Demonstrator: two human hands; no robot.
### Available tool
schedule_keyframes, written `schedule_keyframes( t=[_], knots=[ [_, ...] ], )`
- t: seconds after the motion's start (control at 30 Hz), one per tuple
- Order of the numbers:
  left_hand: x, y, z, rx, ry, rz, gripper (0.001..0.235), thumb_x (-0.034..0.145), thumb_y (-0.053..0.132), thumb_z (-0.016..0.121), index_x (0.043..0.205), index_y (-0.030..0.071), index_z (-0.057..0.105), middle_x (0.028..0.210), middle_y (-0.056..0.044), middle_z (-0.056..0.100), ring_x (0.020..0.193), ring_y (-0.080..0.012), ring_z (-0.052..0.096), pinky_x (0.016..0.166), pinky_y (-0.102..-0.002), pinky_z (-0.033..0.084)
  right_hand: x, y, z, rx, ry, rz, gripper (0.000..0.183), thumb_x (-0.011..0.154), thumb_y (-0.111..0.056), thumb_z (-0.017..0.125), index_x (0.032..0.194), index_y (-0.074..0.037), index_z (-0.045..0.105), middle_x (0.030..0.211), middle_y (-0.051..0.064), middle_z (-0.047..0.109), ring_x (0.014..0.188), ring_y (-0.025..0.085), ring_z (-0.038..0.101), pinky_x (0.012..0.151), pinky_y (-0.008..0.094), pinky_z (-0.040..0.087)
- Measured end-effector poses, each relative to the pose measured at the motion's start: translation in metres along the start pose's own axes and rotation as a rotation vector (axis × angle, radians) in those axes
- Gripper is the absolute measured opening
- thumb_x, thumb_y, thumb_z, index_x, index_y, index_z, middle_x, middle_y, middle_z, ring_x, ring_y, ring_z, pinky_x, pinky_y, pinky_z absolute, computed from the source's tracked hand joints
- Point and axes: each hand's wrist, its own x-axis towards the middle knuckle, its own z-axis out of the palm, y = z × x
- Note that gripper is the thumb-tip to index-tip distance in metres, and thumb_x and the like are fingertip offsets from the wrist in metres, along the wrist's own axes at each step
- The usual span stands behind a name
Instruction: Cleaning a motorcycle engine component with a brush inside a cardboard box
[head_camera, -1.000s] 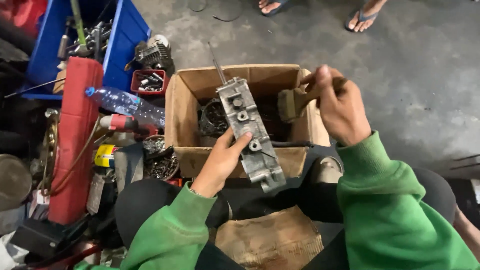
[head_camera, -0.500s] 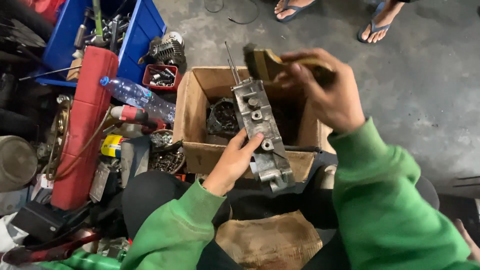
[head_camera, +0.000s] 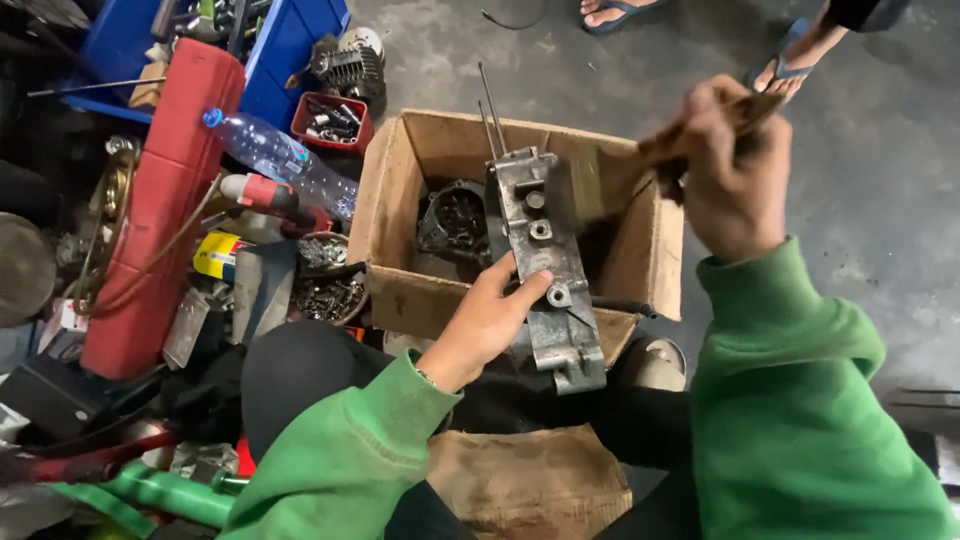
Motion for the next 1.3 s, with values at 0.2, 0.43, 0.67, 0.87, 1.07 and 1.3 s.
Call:
schedule_keyframes(
  t=[0.2,0.43,0.67,0.87,1.07,1.3],
  knots=[
    [0.0,-0.001,0.0,0.019,-0.005,-0.051,0.089,0.092,0.052,0.053,0.162,0.008,0.018,0.173,-0.005,0.017,0.159,-0.022,0.018,0.127,-0.041,0.017,-0.009,-0.006,-0.004,0.022,-0.083,-0.145,0.031,0.12,-0.023,0.047,0.103,0.002,0.051,0.103,0.025,0.071,0.064,0.026,0.069,0.051,0.033,0.06],
    [-0.001,-0.001,0.0,0.005,0.003,-0.049,0.087,0.093,0.049,0.053,0.162,0.009,0.02,0.173,-0.005,0.019,0.159,-0.0211,0.019,0.127,-0.04,0.018,-0.015,-0.012,-0.001,-0.089,0.07,-0.144,0.052,0.122,-0.029,0.04,0.082,0.002,0.055,0.079,0.018,0.066,0.045,0.02,0.049,0.04,0.029,0.039],
    [-0.001,0.004,0.001,-0.037,0.008,-0.026,0.078,0.093,0.05,0.05,0.159,0.012,0.033,0.169,-0.001,0.031,0.155,-0.019,0.029,0.125,-0.037,0.023,-0.015,-0.015,-0.003,-0.072,0.045,-0.076,0.053,0.12,-0.03,0.038,0.078,-0.003,0.058,0.069,0.011,0.06,0.046,0.016,0.049,0.041,0.027,0.038],
    [-0.002,0.004,0.002,-0.083,0.022,0.011,0.071,0.093,0.048,0.05,0.154,0.012,0.045,0.163,-0.001,0.046,0.151,-0.0189,0.04,0.123,-0.035,0.03,-0.02,-0.006,-0.002,-0.04,0.019,-0.079,0.042,0.118,-0.029,0.043,0.089,-0.002,0.056,0.083,0.016,0.063,0.071,0.024,0.063,0.055,0.034,0.05],
    [-0.003,0.013,-0.003,-0.136,0.055,-0.057,0.088,0.095,0.052,0.054,0.161,0.001,0.025,0.169,-0.016,0.024,0.157,-0.0309,0.022,0.125,-0.047,0.023,-0.023,-0.012,0.003,-0.141,0.136,-0.141,0.049,0.118,-0.029,0.046,0.083,-0.001,0.067,0.075,0.013,0.066,0.066,0.019,0.062,0.059,0.031,0.051],
    [0.02,-0.002,-0.011,-0.599,0.003,-0.151,0.087,0.093,0.043,0.066,0.159,0.0,0.029,0.167,-0.022,0.024,0.157,-0.0368,0.021,0.121,-0.061,0.021,-0.031,-0.012,-0.004,-0.097,0.139,-0.271,0.05,0.121,-0.019,0.049,0.081,0.004,0.069,0.07,0.02,0.062,0.052,0.024,0.061,0.046,0.034,0.049]
  ],
)
